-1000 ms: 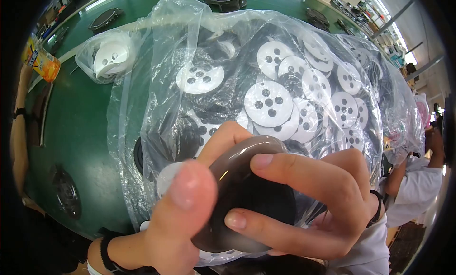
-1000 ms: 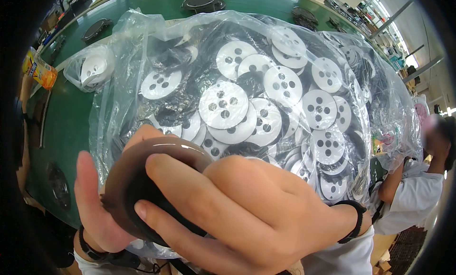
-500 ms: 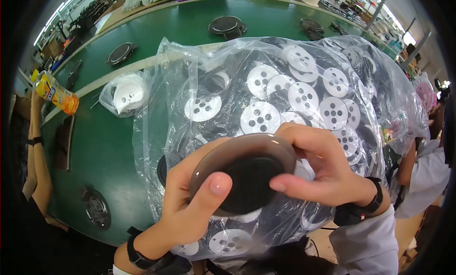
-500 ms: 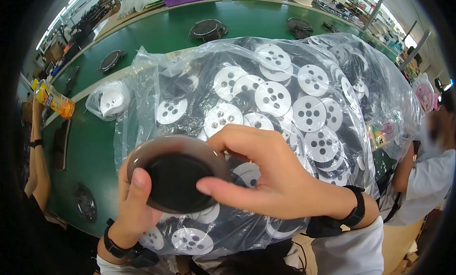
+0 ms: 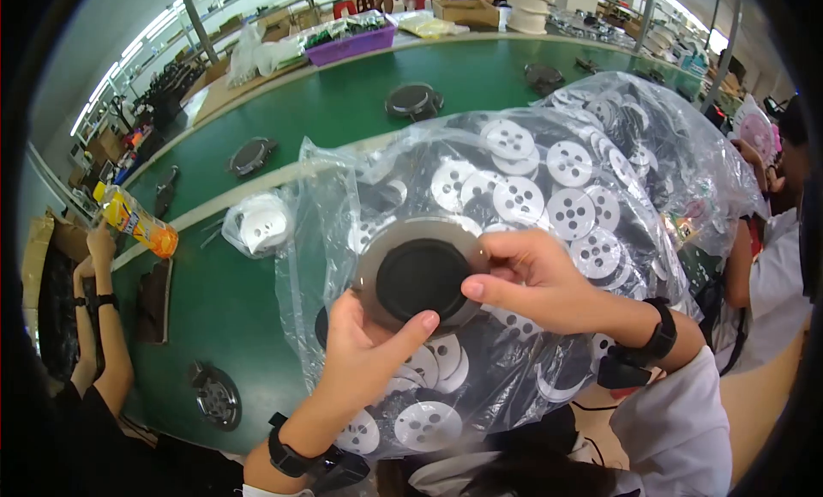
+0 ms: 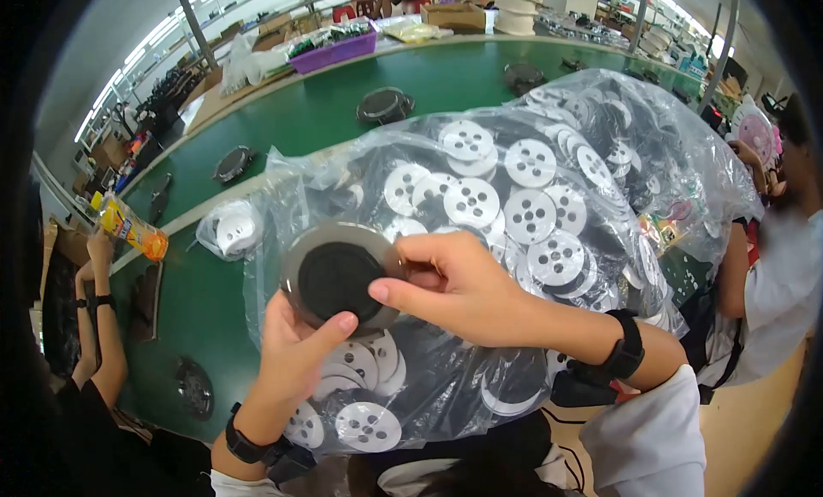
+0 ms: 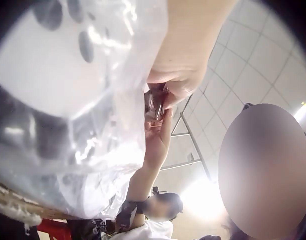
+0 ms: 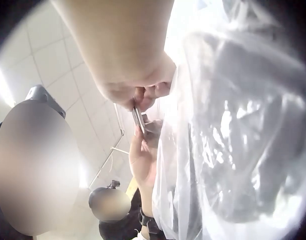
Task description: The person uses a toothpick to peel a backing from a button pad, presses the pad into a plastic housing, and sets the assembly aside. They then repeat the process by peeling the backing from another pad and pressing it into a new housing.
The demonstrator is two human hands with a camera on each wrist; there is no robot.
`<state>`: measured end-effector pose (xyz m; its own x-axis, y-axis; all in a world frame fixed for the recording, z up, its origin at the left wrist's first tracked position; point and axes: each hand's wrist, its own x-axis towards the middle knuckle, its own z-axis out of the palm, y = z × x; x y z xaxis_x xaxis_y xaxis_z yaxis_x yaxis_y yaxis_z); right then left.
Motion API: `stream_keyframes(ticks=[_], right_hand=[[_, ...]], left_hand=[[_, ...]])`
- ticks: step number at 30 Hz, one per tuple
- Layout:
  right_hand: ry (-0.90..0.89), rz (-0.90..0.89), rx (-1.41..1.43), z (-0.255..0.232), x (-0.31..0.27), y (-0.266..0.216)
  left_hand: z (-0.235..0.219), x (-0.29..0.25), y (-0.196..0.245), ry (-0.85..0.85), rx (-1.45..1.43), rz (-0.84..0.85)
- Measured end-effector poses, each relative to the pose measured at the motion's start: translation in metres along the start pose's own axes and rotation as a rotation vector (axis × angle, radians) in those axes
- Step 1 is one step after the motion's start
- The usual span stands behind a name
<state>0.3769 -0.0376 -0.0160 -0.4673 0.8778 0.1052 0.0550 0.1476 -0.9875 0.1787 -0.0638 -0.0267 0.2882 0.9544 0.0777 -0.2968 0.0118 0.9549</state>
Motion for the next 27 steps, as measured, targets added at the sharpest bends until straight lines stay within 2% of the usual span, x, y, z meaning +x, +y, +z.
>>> stream_keyframes(ticks=[2, 4, 8, 9, 12, 13, 14, 16, 18, 20, 21, 23, 24, 27], right_hand=[[-0.008, -0.064, -0.05, 0.001, 0.004, 0.004], [-0.111, 0.029, 0.064, 0.005, 0.009, -0.003], [-0.211, 0.068, -0.082, 0.006, 0.019, -0.024], [-0.232, 0.127, -0.119, 0.004, 0.025, -0.03], [-0.3, 0.092, -0.127, 0.004, 0.05, -0.037], [-0.336, 0.048, -0.181, 0.004, 0.06, -0.044], [-0.321, 0.022, -0.168, 0.006, 0.073, -0.05], [-0.151, 0.044, -0.092, 0.0, 0.104, -0.055], [-0.071, -0.074, 0.167, -0.014, 0.152, -0.052], [0.087, 0.047, 0.151, -0.021, 0.193, -0.056], [0.087, 0.049, 0.157, -0.026, 0.207, -0.053], [0.129, 0.274, -0.111, -0.032, 0.223, -0.044], [0.133, 0.279, -0.107, -0.028, 0.22, -0.041], [0.052, 0.103, -0.286, -0.018, 0.198, -0.038]], left_hand=[[-0.003, 0.0, -0.002, 0.009, 0.017, 0.041], [-0.003, 0.0, -0.001, -0.008, -0.048, 0.039], [-0.003, -0.001, 0.0, 0.105, -0.138, -0.01], [-0.003, -0.001, -0.002, 0.135, -0.149, 0.027], [-0.008, 0.004, 0.002, 0.216, -0.229, 0.077], [-0.008, 0.006, 0.004, 0.244, -0.161, 0.123], [-0.013, 0.007, 0.006, 0.262, -0.164, 0.131], [-0.023, 0.012, 0.008, 0.371, -0.373, 0.13], [-0.031, 0.013, 0.01, 0.371, -0.355, 0.176], [-0.04, 0.017, 0.006, 0.442, -0.278, 0.279], [-0.041, 0.018, 0.005, 0.455, -0.253, 0.29], [-0.042, 0.019, 0.006, 0.455, -0.244, 0.275], [-0.042, 0.019, 0.006, 0.455, -0.24, 0.268], [-0.041, 0.019, 0.004, 0.448, -0.235, 0.254]])
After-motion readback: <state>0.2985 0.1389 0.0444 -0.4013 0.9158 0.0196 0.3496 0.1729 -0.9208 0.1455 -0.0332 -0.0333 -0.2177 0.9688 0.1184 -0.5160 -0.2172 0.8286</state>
